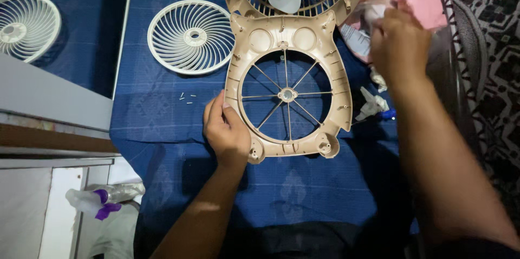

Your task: The person wipes the inner frame of an owl-shaped fan with a tissue, then attaches the front grille and secures it with a screwdriver. The person also wipes the exterior of the fan and handles the power cord.

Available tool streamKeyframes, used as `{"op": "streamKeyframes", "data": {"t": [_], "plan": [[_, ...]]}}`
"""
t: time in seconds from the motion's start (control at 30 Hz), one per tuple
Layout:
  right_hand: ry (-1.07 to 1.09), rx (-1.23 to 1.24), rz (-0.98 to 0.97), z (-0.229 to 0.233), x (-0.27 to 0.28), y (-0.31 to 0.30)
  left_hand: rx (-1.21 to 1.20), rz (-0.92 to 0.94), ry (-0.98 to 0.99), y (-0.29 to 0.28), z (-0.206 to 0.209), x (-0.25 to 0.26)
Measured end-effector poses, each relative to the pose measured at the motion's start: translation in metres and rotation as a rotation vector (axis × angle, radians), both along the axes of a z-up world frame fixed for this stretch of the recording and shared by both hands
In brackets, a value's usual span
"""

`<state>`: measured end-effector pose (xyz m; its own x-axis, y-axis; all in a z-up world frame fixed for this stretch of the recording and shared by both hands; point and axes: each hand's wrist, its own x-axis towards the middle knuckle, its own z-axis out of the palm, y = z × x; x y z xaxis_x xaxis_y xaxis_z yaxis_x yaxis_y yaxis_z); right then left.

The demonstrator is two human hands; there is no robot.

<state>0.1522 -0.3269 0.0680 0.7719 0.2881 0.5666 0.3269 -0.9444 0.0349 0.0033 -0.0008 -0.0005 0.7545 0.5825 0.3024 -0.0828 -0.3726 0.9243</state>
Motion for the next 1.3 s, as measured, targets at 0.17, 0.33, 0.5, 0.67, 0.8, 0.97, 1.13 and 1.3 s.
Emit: {"op": "streamKeyframes", "data": {"t": [0.17,0.33,0.5,0.67,0.8,0.97,1.13,1.3], "plan": [[0.000,0.596,0.158,0.039,-0.078,0.050,0.026,0.014,0.009,0.001,0.001,0.001],[0.144,1.089,0.292,0.057,-0.118,0.073,0.060,-0.014,-0.004,0.003,0.005,-0.003],[0.123,1.152,0.350,0.055,-0.139,0.093,0.051,-0.014,-0.017,0.003,0.006,-0.003],[0.148,0.427,0.337,0.038,-0.127,0.132,0.056,-0.019,-0.040,0.003,0.004,-0.002],[0.455,0.427,0.522,0.013,-0.116,0.154,0.094,-0.005,-0.069,0.004,0.002,0.000],[0.334,0.232,0.249,-0.023,-0.110,0.178,0.080,-0.010,-0.053,0.004,-0.001,-0.001],[0.276,0.025,0.156,-0.038,-0.108,0.193,0.106,-0.005,-0.100,0.003,-0.002,0.000],[0.322,0.070,0.055,-0.043,-0.115,0.195,0.112,0.030,-0.117,-0.002,-0.002,-0.002]]}}
